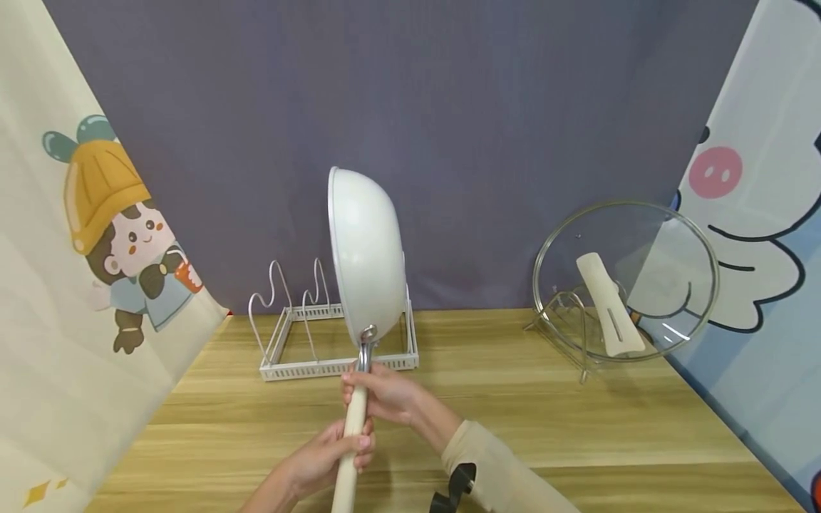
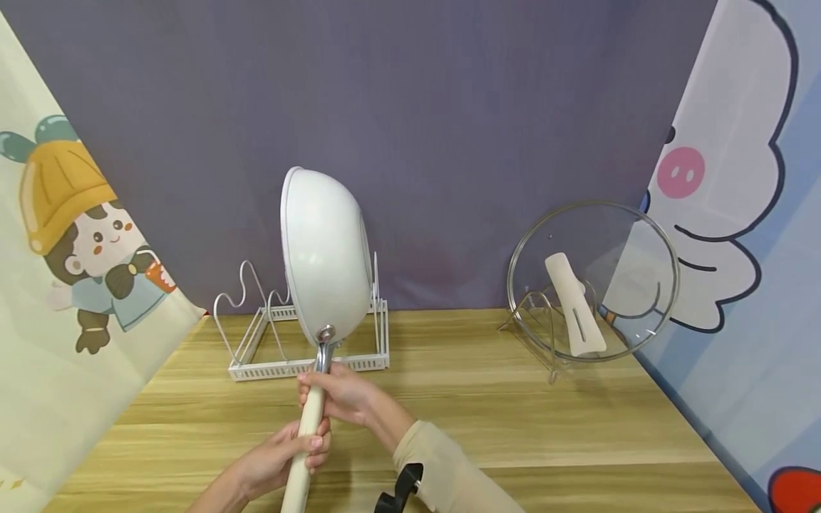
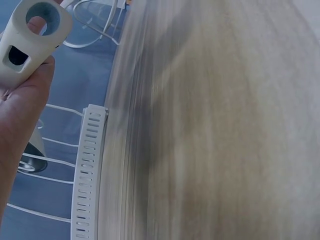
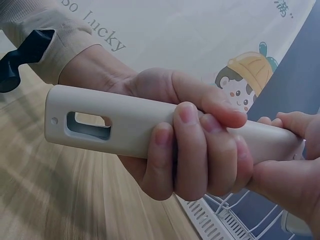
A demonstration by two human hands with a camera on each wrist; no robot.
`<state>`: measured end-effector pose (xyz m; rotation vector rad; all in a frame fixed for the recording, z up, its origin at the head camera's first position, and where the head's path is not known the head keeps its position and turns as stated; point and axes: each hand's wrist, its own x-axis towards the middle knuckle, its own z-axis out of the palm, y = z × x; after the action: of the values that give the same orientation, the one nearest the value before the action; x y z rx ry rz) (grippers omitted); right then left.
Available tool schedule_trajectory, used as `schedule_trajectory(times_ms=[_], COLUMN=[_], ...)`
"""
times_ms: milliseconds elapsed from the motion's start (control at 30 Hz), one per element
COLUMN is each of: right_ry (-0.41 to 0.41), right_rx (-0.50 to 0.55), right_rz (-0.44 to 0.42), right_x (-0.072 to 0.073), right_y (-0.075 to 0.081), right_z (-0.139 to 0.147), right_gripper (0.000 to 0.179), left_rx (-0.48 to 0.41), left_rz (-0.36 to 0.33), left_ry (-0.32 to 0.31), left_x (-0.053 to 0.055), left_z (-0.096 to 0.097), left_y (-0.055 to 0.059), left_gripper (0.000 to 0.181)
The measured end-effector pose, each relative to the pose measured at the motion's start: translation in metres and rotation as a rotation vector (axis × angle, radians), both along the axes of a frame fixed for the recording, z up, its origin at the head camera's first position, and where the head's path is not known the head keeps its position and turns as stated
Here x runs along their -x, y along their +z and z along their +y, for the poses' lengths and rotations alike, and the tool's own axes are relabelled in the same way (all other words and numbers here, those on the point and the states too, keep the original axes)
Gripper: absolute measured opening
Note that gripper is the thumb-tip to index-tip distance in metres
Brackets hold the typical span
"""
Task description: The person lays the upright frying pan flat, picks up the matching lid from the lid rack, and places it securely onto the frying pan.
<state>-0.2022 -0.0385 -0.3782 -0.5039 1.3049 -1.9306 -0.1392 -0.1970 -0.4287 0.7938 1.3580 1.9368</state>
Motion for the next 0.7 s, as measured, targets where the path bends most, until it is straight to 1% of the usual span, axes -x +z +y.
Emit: schedule_trajectory(times_ms=[200,367,600,700], right_ry=[0.022,0.029,0.065,0.071], right_rx=[0.01,0.01,0.021,0.039], right_rz=[0.019,0.051,0.095,0.121], right_x=[-0.003,-0.005,-0.004,-0.004], right_y=[0.003,0.006,0.004,0.003], right_z=[0.002,0.006,0.012,0.015], right_gripper=[0.01,0.01,0.014,0.016], left_rx=[0.001,-0.006,0.024,0.044], left_rz=[0.02,0.041,0.081,0.104], left_ry=[0.001,0.003,0.015,0.034], left_x=[-0.002,-0.001,-0.002,-0.002], left_z=[0.001,0.003,0.006,0.007], left_y=[0.001,0.002,0.001,0.002], left_gripper=[0.017,0.016,0.017,0.015])
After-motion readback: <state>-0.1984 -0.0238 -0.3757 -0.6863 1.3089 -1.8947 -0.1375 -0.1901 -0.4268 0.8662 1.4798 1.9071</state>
